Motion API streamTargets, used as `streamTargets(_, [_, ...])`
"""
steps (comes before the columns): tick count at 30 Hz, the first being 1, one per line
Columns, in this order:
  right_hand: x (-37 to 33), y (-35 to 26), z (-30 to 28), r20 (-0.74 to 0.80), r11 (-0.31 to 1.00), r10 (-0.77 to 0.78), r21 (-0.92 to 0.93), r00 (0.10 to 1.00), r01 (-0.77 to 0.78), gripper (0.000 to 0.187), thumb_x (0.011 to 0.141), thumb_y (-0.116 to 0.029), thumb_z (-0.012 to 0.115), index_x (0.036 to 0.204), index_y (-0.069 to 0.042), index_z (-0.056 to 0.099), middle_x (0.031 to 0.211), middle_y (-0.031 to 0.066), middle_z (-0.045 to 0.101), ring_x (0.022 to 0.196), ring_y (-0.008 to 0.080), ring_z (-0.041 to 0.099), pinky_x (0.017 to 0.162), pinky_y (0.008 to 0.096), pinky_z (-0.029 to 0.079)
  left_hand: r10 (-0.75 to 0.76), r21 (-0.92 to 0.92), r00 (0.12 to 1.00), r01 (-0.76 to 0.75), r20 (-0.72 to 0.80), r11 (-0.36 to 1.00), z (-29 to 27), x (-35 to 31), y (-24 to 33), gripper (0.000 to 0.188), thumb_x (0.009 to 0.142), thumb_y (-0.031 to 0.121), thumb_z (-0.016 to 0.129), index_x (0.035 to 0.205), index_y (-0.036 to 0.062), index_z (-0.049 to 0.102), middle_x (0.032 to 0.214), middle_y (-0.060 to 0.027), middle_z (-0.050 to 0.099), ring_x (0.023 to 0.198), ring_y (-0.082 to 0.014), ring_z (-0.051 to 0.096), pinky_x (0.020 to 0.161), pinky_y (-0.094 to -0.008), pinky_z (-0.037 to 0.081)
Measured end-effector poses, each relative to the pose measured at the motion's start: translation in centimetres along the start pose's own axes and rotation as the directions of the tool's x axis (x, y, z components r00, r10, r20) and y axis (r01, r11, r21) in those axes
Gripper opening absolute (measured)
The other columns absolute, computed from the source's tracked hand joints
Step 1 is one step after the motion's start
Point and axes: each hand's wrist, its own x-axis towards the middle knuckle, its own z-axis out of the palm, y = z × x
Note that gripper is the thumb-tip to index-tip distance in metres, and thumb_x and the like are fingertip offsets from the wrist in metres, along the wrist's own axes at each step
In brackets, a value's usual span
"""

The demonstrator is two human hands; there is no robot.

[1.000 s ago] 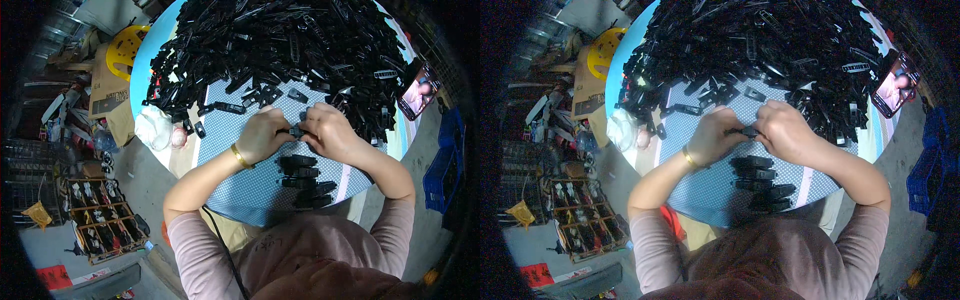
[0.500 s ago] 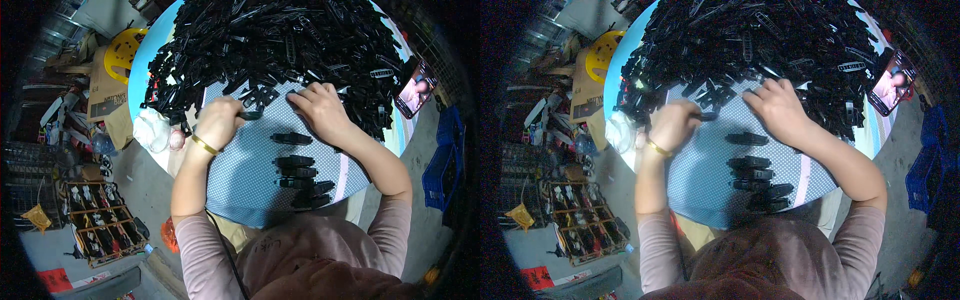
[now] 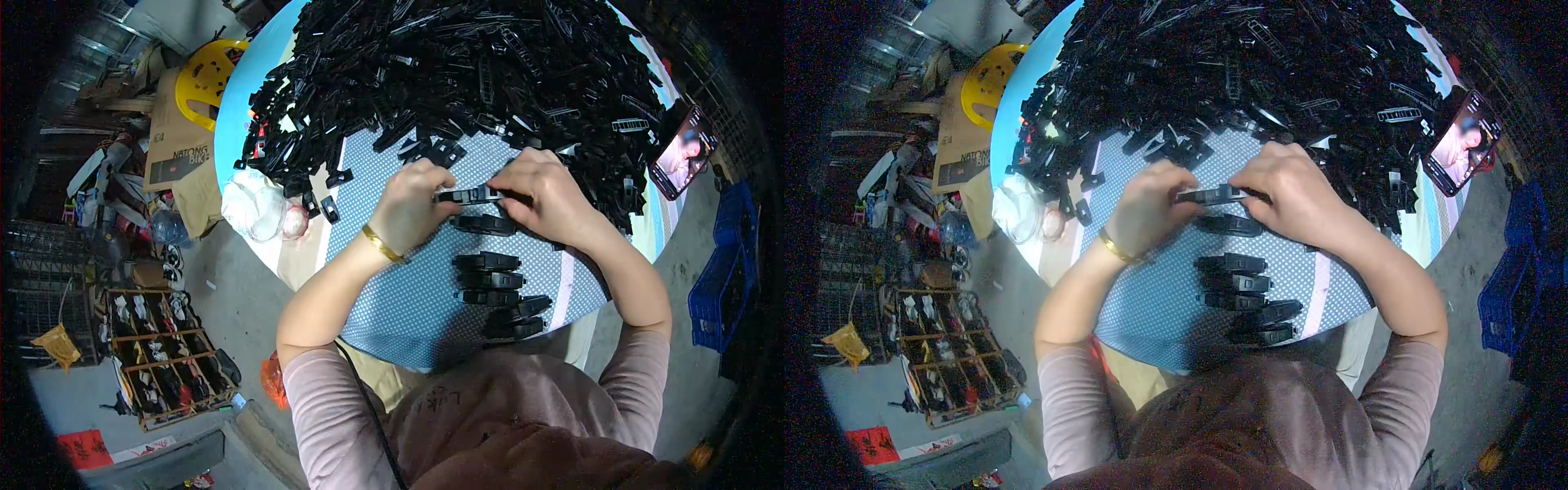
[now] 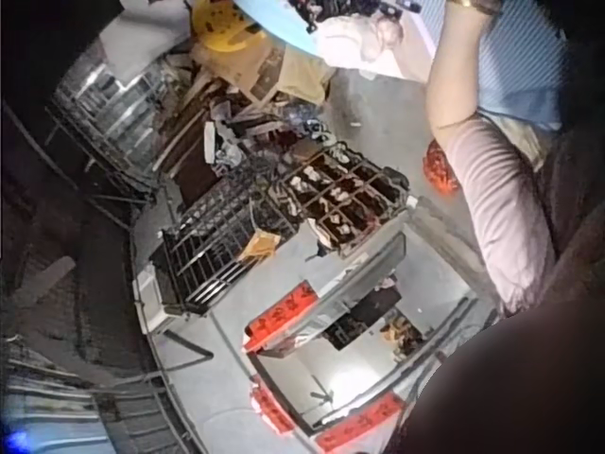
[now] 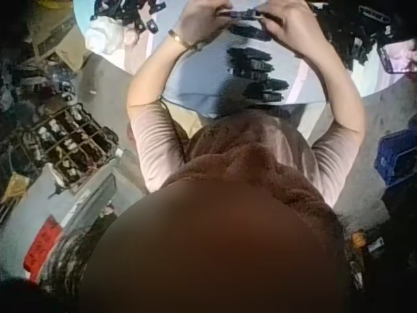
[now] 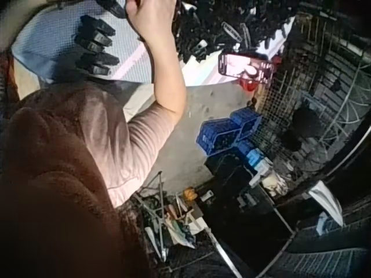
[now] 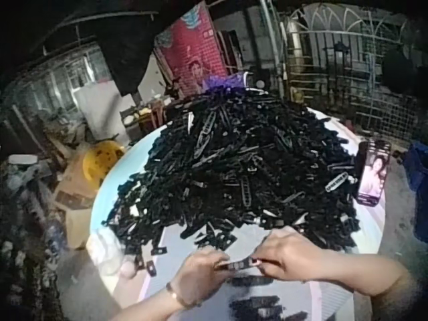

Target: Assembling small black plastic clips into a continuous chain.

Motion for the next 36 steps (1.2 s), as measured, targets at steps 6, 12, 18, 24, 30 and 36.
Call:
streamTargets(6, [0.1, -0.5, 0.0, 0.009, 0.999, 0.026, -0.035, 1.000, -0.026, 0.024, 0.068, -0.005, 0.076, 0.091, -0.001, 0.073, 0.085, 0.0104, 0.068, 0.083, 0.0252, 0.061, 0.078, 0.0359, 0.045, 0.053, -0.041, 0.999, -0.052, 0.012, 0.998, 0.0, 0.3, -0.6, 0.018, 0.064, 0.006, 0.080, 0.079, 0.0030, 0.069, 0.073, -0.0115, 0.061, 0.068, -0.0277, 0.059, 0.063, -0.0354, 0.048])
streamTargets(12, [0.6, 0.3, 2.0, -0.048, 0.994, -0.062, 0.084, 0.997, 0.066, 0.023, 0.067, -0.006, 0.078, 0.088, 0.002, 0.072, 0.078, 0.0111, 0.067, 0.077, 0.0260, 0.060, 0.074, 0.0367, 0.049, 0.136, -0.039, 0.990, -0.135, 0.031, 0.990, 0.7, 0.7, 0.0, 0.018, 0.063, 0.005, 0.079, 0.078, 0.0033, 0.070, 0.072, -0.0108, 0.061, 0.067, -0.0269, 0.059, 0.062, -0.0351, 0.047])
streamTargets(18, [0.6, 0.2, 1.4, -0.037, 0.994, -0.067, 0.080, 0.997, 0.070, 0.025, 0.067, -0.008, 0.079, 0.089, 0.001, 0.073, 0.077, 0.0108, 0.067, 0.076, 0.0252, 0.060, 0.075, 0.0369, 0.049, 0.108, -0.084, 0.993, -0.103, 0.053, 0.991, 0.4, 0.8, -0.3, 0.017, 0.064, 0.007, 0.080, 0.077, 0.0040, 0.070, 0.071, -0.0093, 0.061, 0.066, -0.0235, 0.059, 0.060, -0.0321, 0.047])
streamTargets(24, [0.4, 0.4, 0.6, -0.052, 0.996, -0.027, 0.086, 0.998, 0.031, 0.019, 0.078, -0.018, 0.073, 0.087, -0.002, 0.074, 0.078, 0.0086, 0.069, 0.074, 0.0234, 0.061, 0.071, 0.0358, 0.049, -0.212, -0.064, 0.967, 0.205, -0.140, 0.977, -2.2, 1.7, -1.1, 0.020, 0.075, 0.022, 0.078, 0.076, 0.0040, 0.070, 0.075, -0.0106, 0.062, 0.071, -0.0247, 0.061, 0.063, -0.0347, 0.048])
streamTargets(30, [1.4, 0.0, 2.5, 0.034, 0.994, -0.091, -0.059, 0.995, 0.093, 0.042, 0.089, -0.017, 0.061, 0.130, -0.006, 0.055, 0.137, 0.0144, 0.052, 0.125, 0.0320, 0.048, 0.104, 0.0446, 0.040, -0.061, 0.330, 0.933, 0.186, -0.354, 0.925, -1.8, 2.3, -5.2, 0.035, 0.074, 0.006, 0.071, 0.108, 0.0045, 0.063, 0.094, -0.0160, 0.060, 0.092, -0.0351, 0.058, 0.079, -0.0418, 0.048])
streamTargets(36, [2.0, 0.6, 3.5, 0.016, 0.996, -0.074, -0.058, 0.997, 0.075, 0.039, 0.090, -0.013, 0.057, 0.128, -0.002, 0.055, 0.131, 0.0171, 0.055, 0.122, 0.0334, 0.049, 0.104, 0.0436, 0.039, 0.007, 0.454, 0.928, 0.176, -0.373, 0.873, -1.7, 2.6, -4.4, 0.037, 0.076, 0.000, 0.065, 0.112, 0.0033, 0.059, 0.095, -0.0165, 0.058, 0.090, -0.0354, 0.056, 0.079, -0.0423, 0.047])
